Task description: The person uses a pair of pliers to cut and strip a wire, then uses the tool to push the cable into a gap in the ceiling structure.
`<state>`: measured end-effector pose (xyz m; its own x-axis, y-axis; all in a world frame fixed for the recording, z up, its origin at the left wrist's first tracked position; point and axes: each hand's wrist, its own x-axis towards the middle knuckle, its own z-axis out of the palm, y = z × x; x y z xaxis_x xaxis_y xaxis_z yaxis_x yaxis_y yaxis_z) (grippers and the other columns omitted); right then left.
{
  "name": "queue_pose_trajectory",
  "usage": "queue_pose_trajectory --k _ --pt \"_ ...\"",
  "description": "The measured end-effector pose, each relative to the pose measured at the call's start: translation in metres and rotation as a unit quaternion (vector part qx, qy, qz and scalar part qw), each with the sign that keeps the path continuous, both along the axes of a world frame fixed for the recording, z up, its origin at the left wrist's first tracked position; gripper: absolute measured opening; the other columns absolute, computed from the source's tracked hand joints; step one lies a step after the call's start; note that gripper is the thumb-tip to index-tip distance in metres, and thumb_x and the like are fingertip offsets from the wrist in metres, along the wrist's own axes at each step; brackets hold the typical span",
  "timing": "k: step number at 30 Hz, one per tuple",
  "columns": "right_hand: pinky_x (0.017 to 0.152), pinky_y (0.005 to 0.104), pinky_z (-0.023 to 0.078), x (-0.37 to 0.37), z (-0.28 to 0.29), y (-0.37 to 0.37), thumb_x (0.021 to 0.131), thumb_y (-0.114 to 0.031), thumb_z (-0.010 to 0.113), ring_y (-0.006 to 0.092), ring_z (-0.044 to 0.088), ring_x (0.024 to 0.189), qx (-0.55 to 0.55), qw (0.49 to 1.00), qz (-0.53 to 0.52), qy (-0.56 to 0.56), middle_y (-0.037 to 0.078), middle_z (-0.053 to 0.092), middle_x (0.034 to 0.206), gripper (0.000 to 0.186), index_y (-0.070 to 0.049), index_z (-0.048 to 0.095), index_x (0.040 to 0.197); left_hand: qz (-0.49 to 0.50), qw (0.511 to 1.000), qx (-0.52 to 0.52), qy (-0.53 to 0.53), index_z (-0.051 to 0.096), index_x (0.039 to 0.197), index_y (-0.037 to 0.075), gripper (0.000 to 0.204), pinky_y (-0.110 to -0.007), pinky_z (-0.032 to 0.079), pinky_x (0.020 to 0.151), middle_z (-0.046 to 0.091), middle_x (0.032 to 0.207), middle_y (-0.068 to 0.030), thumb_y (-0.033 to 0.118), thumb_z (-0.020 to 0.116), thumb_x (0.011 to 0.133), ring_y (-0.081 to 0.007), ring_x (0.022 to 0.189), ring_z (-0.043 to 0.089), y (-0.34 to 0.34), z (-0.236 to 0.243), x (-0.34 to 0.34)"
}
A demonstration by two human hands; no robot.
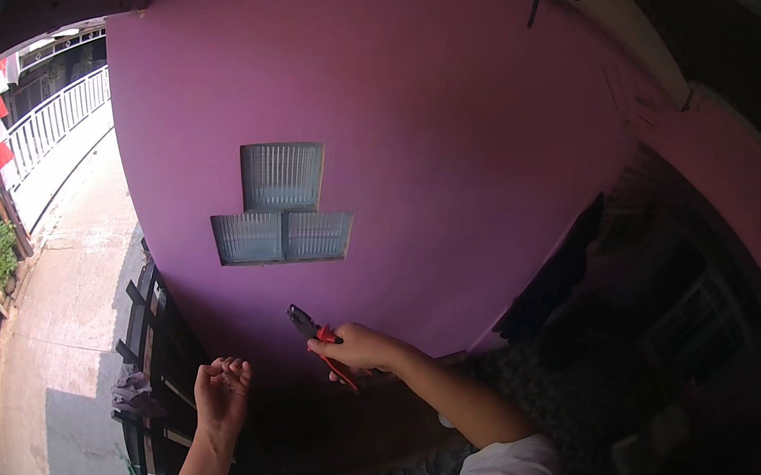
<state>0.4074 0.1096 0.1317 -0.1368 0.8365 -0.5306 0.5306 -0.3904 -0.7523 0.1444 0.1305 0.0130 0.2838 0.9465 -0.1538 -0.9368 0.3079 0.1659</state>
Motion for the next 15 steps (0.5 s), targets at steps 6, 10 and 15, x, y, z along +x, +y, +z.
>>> queue_pose_trajectory --k 6,10,15 --pt "0.069 0.0353 0.061 0.109 0.058 0.029 0.102 -0.042 0.054 0.0202 0.069 0.074 0.199 0.958 -0.198 0.053 0.007 0.06 0.08 0.051 0.006 0.057 0.12 -0.027 1.0 -0.012 0.002 0.05 0.073 0.006 0.007 -0.039 0.051 0.081 0.051 0.072 -0.0058 0.007 0.051 0.079 -0.0209 0.072 0.053 -0.001 -0.006 -0.005" --pt "0.067 0.0366 0.061 0.184 0.13 0.053 0.103 -0.041 0.054 0.0207 0.069 0.072 0.36 0.88 -0.306 0.044 0.008 0.06 0.08 0.045 0.003 0.055 0.112 -0.02 1.0 -0.014 0.007 0.049 0.072 0.007 0.007 -0.039 0.05 0.08 0.052 0.071 -0.0057 0.008 0.05 0.079 -0.0209 0.071 0.053 -0.005 -0.007 -0.018" --pt "0.066 0.0376 0.06 0.283 0.235 0.083 0.1 -0.042 0.056 0.0221 0.069 0.073 0.489 0.767 -0.415 0.012 0.01 0.062 0.083 0.043 0.001 0.057 0.104 0.008 1.0 -0.007 0.018 0.05 0.073 0.005 0.011 -0.039 0.047 0.082 0.051 0.073 -0.0084 0.011 0.051 0.082 -0.0229 0.075 0.053 -0.013 -0.005 -0.033"
